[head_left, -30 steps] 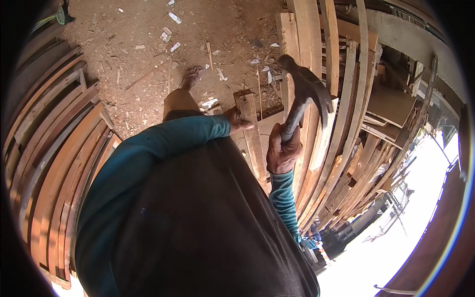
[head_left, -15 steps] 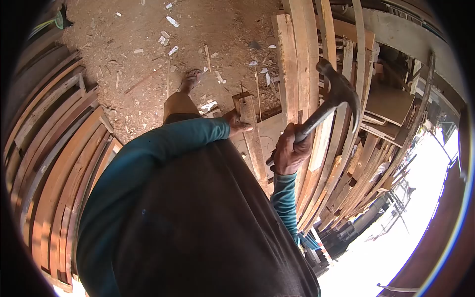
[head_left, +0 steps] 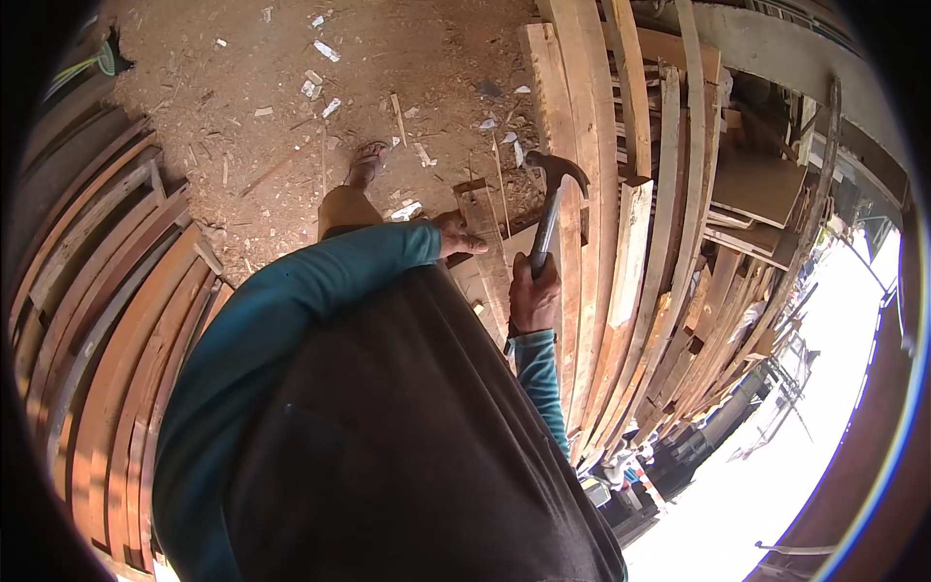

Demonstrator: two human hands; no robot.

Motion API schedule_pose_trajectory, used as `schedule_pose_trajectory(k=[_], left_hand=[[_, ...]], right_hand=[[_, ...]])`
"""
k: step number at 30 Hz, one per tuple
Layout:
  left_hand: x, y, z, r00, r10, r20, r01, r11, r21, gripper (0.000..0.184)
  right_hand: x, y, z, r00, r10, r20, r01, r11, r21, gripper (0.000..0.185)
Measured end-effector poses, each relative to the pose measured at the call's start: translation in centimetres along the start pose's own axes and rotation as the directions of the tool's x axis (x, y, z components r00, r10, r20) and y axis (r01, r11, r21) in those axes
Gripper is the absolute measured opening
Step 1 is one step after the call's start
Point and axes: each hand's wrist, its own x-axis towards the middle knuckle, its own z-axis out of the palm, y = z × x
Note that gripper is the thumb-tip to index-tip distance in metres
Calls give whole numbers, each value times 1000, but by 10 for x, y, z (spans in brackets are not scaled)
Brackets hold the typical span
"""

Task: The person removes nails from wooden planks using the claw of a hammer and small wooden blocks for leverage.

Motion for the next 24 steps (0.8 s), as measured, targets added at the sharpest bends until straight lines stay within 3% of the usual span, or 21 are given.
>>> schedule_pose_trajectory(k=[1, 4, 5, 6, 8, 10, 12, 16, 18, 19, 21, 22, 24], left_hand=[[29, -44, -1, 986, 165, 39, -161, 983, -93, 77], [17, -29, -3, 992, 125, 25, -121, 986, -116, 75], [9, -15, -6, 999, 36, -30, -35, 999, 34, 71], [10, -18, -8, 999, 32, -35, -31, 999, 37, 71], [19, -33, -11, 996, 93, 13, -94, 995, 31, 71], [28, -46, -15, 986, 150, 74, -152, 988, 25, 71], [33, -58, -19, 979, 172, 111, -175, 984, 23, 72], [30, -45, -22, 976, 77, 203, -88, 995, 49, 56], [58, -77, -38, 952, -178, 248, 104, 953, 285, 58], [53, -79, -34, 952, -183, 247, 110, 953, 284, 58], [41, -83, -22, 973, -71, 221, 83, 996, -46, 59], [34, -80, -16, 982, -16, 190, 56, 977, -207, 59], [20, -71, -5, 991, 80, 109, -14, 862, -506, 61]], right_hand=[[2, 8, -1, 1000, 12, -22, -12, 1000, 4, 32], [3, 29, 0, 998, 52, -33, -53, 998, -19, 35], [2, 33, 0, 998, 57, -35, -59, 998, -35, 36], [1, 37, 1, 997, 64, -36, -66, 996, -52, 38], [0, 63, 7, 995, 94, -20, -95, 994, -61, 40], [-5, 79, 9, 990, 77, 121, -81, 996, 31, 43], [-8, 94, 15, 991, 62, 118, -68, 997, 47, 49], [-8, 94, 12, 982, 101, 162, -105, 994, 15, 56], [-6, 82, 17, 987, 70, 147, -82, 994, 77, 52], [-9, 81, 19, 989, 43, 139, -61, 990, 128, 49], [-7, 84, 20, 975, 113, 190, -125, 991, 52, 49], [-5, 84, 21, 957, 177, 230, -176, 984, -25, 50], [-10, 89, 30, 974, 158, 164, -167, 985, 38, 52]])
